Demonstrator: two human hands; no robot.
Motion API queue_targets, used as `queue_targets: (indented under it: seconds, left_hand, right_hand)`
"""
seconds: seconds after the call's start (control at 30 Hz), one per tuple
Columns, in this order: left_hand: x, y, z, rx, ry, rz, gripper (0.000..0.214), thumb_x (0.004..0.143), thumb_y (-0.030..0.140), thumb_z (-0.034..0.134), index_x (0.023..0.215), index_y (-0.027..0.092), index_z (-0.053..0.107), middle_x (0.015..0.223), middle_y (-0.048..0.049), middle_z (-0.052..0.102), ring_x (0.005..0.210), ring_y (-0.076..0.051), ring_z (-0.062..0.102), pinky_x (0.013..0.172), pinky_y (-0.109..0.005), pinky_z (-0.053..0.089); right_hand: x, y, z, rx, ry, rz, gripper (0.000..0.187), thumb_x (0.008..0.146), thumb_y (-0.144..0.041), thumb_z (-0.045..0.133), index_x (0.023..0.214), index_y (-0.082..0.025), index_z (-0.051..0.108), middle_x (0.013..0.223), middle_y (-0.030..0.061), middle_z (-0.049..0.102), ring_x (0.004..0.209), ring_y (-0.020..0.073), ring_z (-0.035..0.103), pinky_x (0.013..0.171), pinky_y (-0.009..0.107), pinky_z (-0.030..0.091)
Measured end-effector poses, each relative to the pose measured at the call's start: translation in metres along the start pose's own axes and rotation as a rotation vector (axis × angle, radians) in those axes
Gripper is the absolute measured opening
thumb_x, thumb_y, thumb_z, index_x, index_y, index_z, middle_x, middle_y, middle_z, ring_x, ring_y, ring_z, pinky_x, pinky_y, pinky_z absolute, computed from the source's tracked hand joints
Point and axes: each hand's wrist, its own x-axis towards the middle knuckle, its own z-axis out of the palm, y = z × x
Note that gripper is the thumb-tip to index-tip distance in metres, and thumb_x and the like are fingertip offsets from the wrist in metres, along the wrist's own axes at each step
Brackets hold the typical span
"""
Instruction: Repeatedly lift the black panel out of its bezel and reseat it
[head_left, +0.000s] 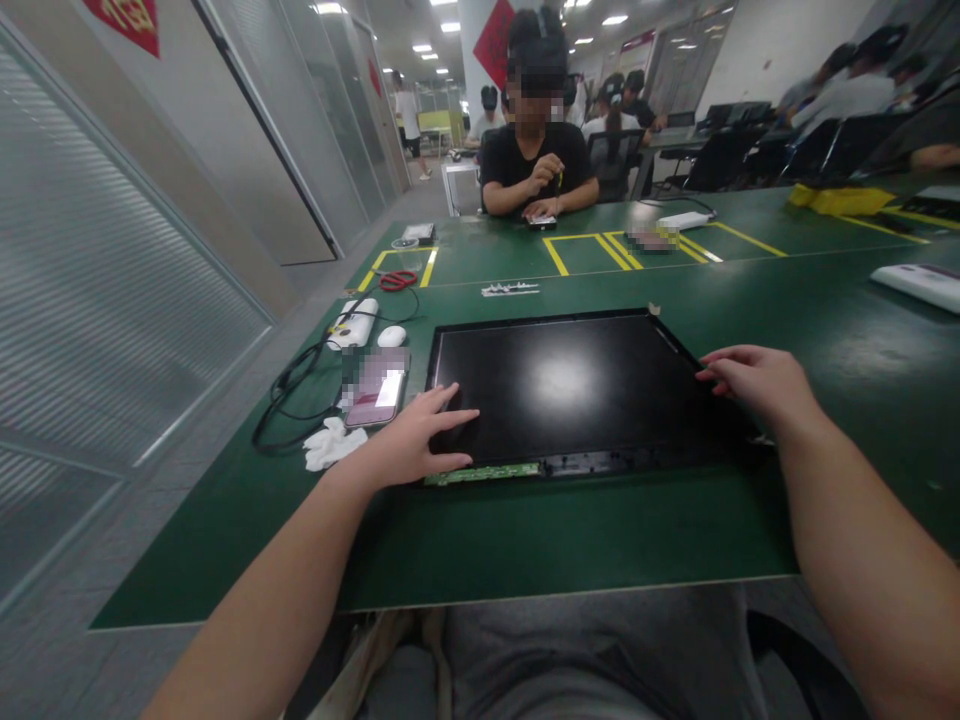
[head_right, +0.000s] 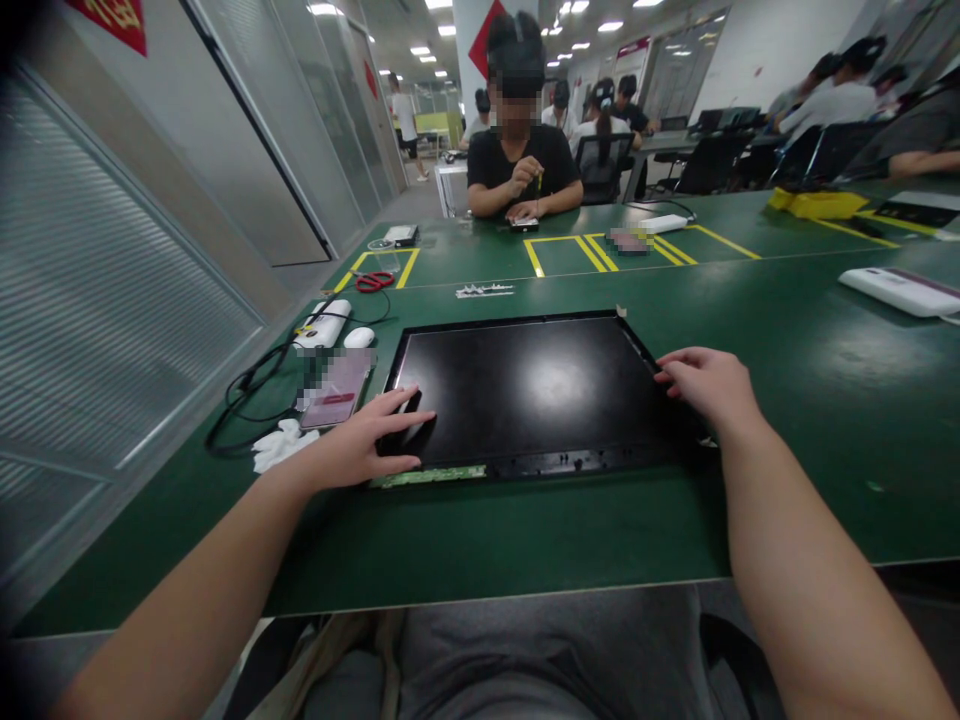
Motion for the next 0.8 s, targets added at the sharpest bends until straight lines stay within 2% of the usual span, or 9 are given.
queue_targets:
  seconds: [0.13,0.27,0.4,0.63,0.8]
  left_hand:
    - [0.0021,0.0009,-0.001,0.007,0.017,0.061,0.06,0.091,0.046,0.08,0.147,0.03,0.068,0.172,-0.0161,0.04,0.16,-0.042,0.034,0.129,-0.07,0.019]
    - [0.0033,-0.0007,0.0002,-0.061,0.026,0.13,0.055,0.093,0.041,0.077,0.146,0.029,0.069,0.171,-0.0143,0.043,0.158,-0.037,0.039,0.129,-0.06,0.032]
    - [0.0036,-0.0023,0.0017,-0.102,0.022,0.153,0.052,0.095,0.041,0.074,0.145,0.028,0.069,0.17,-0.0138,0.045,0.157,-0.035,0.041,0.128,-0.056,0.035]
    - [0.0046,-0.0046,0.0044,-0.138,0.026,0.206,0.046,0.097,0.039,0.072,0.141,0.026,0.072,0.167,-0.015,0.049,0.156,-0.034,0.043,0.128,-0.056,0.036]
    - [0.0074,-0.0081,0.0071,-0.139,-0.006,0.239,0.038,0.1,0.039,0.069,0.135,0.026,0.076,0.163,-0.0162,0.054,0.152,-0.036,0.049,0.127,-0.062,0.033]
  right_hand:
    - [0.0015,0.0017,0.0002,-0.051,-0.002,0.009,0.024,0.077,-0.023,0.064,0.096,-0.019,0.078,0.087,0.0055,0.081,0.062,0.0115,0.064,0.063,0.024,0.051]
    - [-0.0008,-0.0019,-0.0001,-0.077,0.01,0.003,0.024,0.077,-0.024,0.064,0.096,-0.02,0.079,0.087,0.0052,0.081,0.063,0.0128,0.065,0.067,0.027,0.053]
    - [-0.0002,-0.002,-0.0003,-0.081,-0.001,0.007,0.024,0.078,-0.025,0.064,0.096,-0.02,0.078,0.088,0.0056,0.081,0.063,0.0132,0.066,0.067,0.027,0.053]
    - [0.0022,0.0013,0.0008,-0.073,-0.009,0.004,0.026,0.078,-0.025,0.063,0.098,-0.019,0.079,0.089,0.0057,0.081,0.064,0.0122,0.065,0.065,0.025,0.052]
    - [0.0004,-0.0003,0.0012,-0.06,0.001,-0.009,0.028,0.076,-0.025,0.062,0.097,-0.018,0.078,0.089,0.0077,0.081,0.062,0.013,0.065,0.064,0.027,0.053]
